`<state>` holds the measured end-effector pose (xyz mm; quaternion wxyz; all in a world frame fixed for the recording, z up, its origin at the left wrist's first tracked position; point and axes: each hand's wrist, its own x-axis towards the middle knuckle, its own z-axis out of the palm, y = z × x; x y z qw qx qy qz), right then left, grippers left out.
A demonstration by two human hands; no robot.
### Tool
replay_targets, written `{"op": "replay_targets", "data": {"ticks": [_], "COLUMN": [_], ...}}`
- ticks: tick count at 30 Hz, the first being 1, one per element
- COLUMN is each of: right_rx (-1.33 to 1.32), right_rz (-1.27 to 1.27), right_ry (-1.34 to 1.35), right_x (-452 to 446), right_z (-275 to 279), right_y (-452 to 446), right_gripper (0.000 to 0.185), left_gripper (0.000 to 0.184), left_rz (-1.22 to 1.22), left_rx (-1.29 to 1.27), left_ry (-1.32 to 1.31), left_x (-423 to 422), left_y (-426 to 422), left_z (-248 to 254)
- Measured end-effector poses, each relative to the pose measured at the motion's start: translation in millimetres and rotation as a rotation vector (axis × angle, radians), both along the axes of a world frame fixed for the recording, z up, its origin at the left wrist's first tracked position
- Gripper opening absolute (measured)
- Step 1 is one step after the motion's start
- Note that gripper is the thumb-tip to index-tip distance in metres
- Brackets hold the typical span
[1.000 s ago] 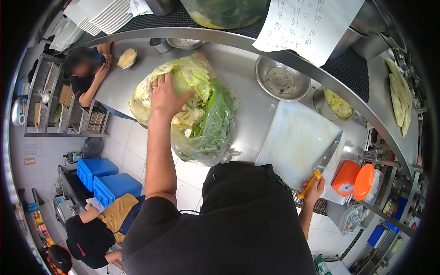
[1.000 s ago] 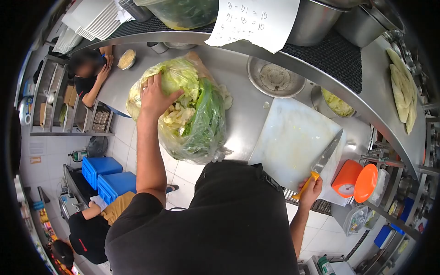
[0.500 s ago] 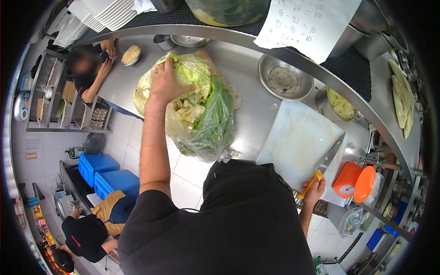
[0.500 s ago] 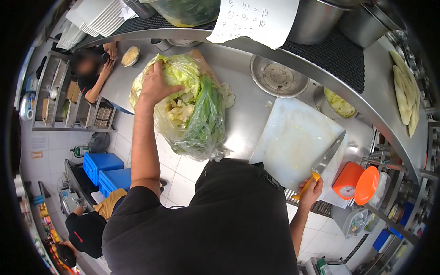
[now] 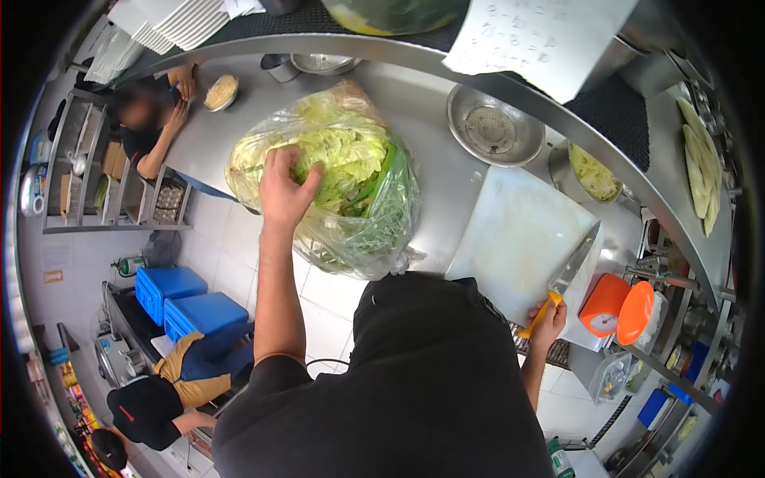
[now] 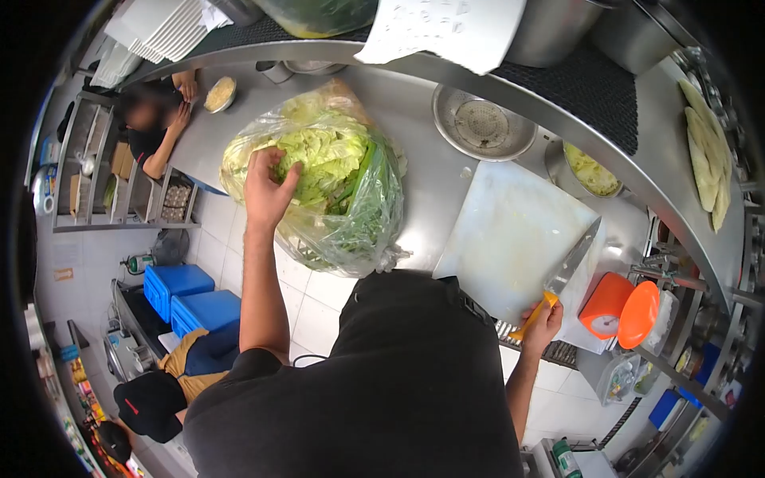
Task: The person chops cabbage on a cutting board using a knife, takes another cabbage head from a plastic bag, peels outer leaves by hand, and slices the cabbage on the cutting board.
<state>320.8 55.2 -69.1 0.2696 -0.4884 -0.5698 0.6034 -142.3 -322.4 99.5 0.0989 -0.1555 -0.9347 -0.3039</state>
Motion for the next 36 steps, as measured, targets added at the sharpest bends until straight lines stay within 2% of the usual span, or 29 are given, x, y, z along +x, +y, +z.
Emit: {"op": "replay_targets", "data": {"ticks": [1,4,5,8,11,14,17,20,23,26,30,36], "right_rx": [-0.006,-0.015,-0.02,-0.027,-0.033,-0.019,0.0,-0.012,-0.029,-0.038,-0.032,-0.056], "right_rz": [-0.003,0.009,0.012,0.014,0.011,-0.01,-0.031,-0.032,-0.031,-0.039,-0.01,-0.012], "right_ry": [-0.027,-0.028,-0.022,-0.012,-0.031,-0.05,-0.056,-0.04,-0.037,-0.04,-0.048,-0.046], "right_x": [-0.3,-4.0,-3.0,-1.0,0.6,-1.4,-1.9,-1.5,-3.1,-3.5,-3.8,-4.4], "right_z": [-0.3,5.1,4.6,1.5,1.1,-0.7,-1.4,-1.9,1.3,1.0,3.5,5.5], "right_y": [1.4,1.9,2.7,5.2,4.3,3.7,2.6,1.4,1.8,4.0,4.3,3.5], "right_gripper": [0.018,0.018,0.018,0.019,0.019,0.019,0.019,0.019,0.019,0.018,0.019,0.02], "left_gripper": [0.055,0.067,0.083,0.096,0.107,0.108,0.1,0.102,0.092,0.083,0.072,0.067], "left_rz": [-0.019,-0.106,-0.121,-0.147,-0.153,-0.134,-0.134,-0.094,-0.118,-0.199,-0.169,-0.141], "left_rx": [-0.063,-0.233,-0.192,-0.27,-0.225,-0.323,-0.435,-0.522,-0.767,-0.788,-0.722,-0.732], "left_ry": [0.007,0.22,-0.002,-0.099,-0.201,-0.309,-0.227,-0.532,-0.724,-0.745,-0.699,-0.746], "left_x": [2.9,2.5,-3.6,-18.4,-34.6,-35.1,-20.8,3.3,17.9,28.9,26.5,22.7], "left_y": [-2.0,-1.7,-1.4,7.2,15.5,13.2,-3.8,-12.3,-5.3,-9.3,-18.4,-4.5], "left_z": [1.3,4.5,4.5,4.5,11.2,29.1,34.6,49.1,62.1,55.0,52.3,75.2]}}
